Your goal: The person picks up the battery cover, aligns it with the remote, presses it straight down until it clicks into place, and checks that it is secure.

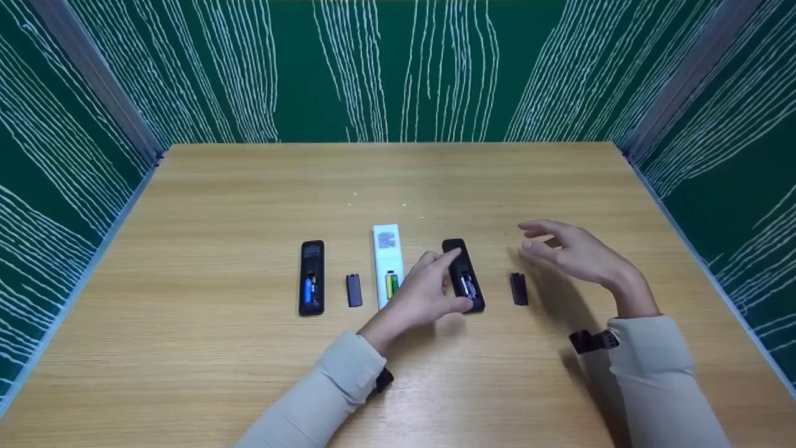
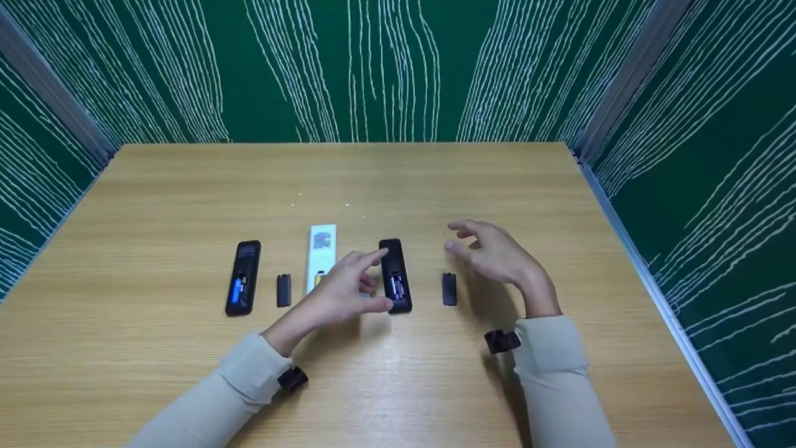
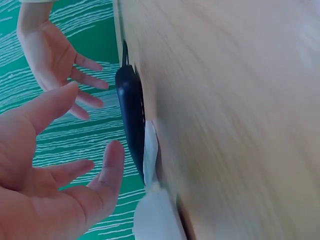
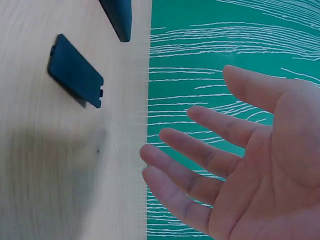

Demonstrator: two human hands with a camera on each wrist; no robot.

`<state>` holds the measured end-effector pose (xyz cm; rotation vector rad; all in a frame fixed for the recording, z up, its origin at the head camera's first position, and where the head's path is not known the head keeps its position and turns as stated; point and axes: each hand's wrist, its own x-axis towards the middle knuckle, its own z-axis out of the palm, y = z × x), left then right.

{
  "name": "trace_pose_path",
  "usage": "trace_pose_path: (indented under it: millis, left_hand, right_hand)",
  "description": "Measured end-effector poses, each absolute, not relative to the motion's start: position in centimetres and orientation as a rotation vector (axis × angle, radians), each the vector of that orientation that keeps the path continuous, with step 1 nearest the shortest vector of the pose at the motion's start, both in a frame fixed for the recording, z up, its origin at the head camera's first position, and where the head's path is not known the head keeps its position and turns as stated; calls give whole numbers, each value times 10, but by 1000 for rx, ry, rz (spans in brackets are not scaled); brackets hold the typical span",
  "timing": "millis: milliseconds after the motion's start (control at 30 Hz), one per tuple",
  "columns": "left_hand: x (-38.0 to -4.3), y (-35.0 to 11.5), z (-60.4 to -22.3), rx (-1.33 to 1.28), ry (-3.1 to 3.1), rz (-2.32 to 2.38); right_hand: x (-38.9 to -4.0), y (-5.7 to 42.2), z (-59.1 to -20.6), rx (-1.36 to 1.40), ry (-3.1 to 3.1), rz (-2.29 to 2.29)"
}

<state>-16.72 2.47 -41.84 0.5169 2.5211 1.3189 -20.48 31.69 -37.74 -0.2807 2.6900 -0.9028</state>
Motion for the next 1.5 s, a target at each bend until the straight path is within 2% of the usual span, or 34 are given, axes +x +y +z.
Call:
trace_pose_path:
  millis: [800,1500]
  left_hand:
    - [-166,50,-420,299,2548,1174]
    - [-165,60,-420,273,2613,1049]
  right_hand:
    - [-217,315,-389,-221,2606,-885]
    - [-217,315,-398,-202,2629,-866]
